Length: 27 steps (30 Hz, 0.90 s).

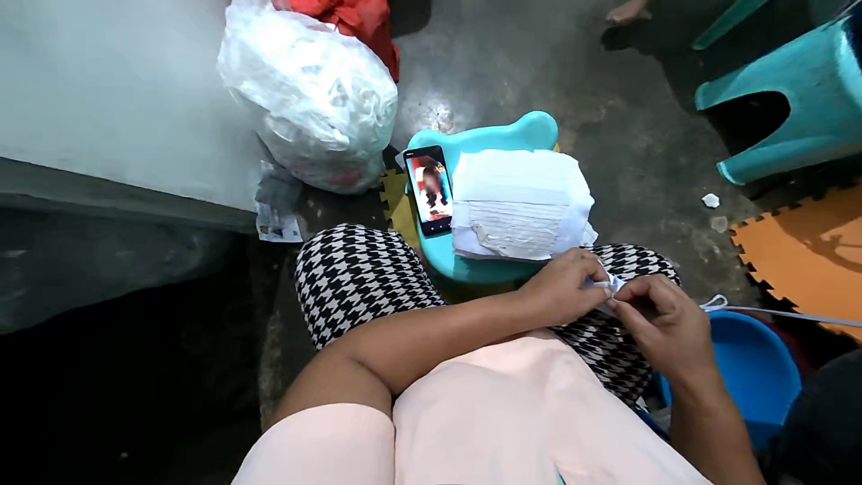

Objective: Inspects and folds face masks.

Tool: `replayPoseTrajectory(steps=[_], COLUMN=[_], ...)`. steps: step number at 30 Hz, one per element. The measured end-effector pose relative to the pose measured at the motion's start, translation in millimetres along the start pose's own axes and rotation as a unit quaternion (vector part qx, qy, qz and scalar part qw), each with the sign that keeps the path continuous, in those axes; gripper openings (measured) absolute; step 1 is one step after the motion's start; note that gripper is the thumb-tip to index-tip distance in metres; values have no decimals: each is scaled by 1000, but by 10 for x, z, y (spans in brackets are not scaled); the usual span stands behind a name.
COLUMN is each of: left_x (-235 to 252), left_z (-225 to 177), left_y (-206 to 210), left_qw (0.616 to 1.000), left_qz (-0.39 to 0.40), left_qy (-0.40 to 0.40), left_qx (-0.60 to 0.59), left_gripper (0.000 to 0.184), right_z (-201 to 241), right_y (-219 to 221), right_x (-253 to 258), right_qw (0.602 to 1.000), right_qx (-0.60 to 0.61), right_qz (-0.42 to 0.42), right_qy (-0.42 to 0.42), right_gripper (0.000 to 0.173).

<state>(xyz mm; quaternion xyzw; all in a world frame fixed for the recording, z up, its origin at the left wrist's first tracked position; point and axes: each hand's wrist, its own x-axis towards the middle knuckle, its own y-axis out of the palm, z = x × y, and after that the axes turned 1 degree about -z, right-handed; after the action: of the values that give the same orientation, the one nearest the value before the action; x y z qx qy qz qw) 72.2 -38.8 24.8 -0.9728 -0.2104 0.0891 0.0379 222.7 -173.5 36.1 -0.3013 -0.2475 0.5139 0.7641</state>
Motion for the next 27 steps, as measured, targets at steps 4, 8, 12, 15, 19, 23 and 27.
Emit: replayPoseTrajectory(steps=[4, 8, 12, 15, 19, 23, 27], left_x=[-5, -7, 6, 3, 1, 22, 56], left_z=[-24, -25, -19, -59, -150, -147, -187], left_y=[1, 5, 32, 34, 11, -8, -31], left_qw=[1000, 999, 992, 988, 996, 999, 1000], left_qz=[2, 3, -31, -44, -16, -8, 5], left_qy=[-5, 18, 83, 110, 70, 31, 10], left_qx=[9, 39, 89, 101, 51, 13, 24], left_gripper=[21, 21, 16, 15, 18, 24, 25], right_z=[-5, -20, -25, -28, -48, -66, -62], right_y=[-35, -40, -45, -49, -37, -38, -42], right_x=[-6, -11, -18, -23, -33, -49, -49], right_qw=[1000, 1000, 1000, 999, 999, 999, 999], right_qx=[7, 10, 13, 20, 25, 28, 26], right_qz=[6, 5, 4, -1, -7, -12, -12], right_qy=[-11, -15, -22, -26, -32, -30, -33], right_gripper=[20, 20, 19, 18, 18, 17, 18])
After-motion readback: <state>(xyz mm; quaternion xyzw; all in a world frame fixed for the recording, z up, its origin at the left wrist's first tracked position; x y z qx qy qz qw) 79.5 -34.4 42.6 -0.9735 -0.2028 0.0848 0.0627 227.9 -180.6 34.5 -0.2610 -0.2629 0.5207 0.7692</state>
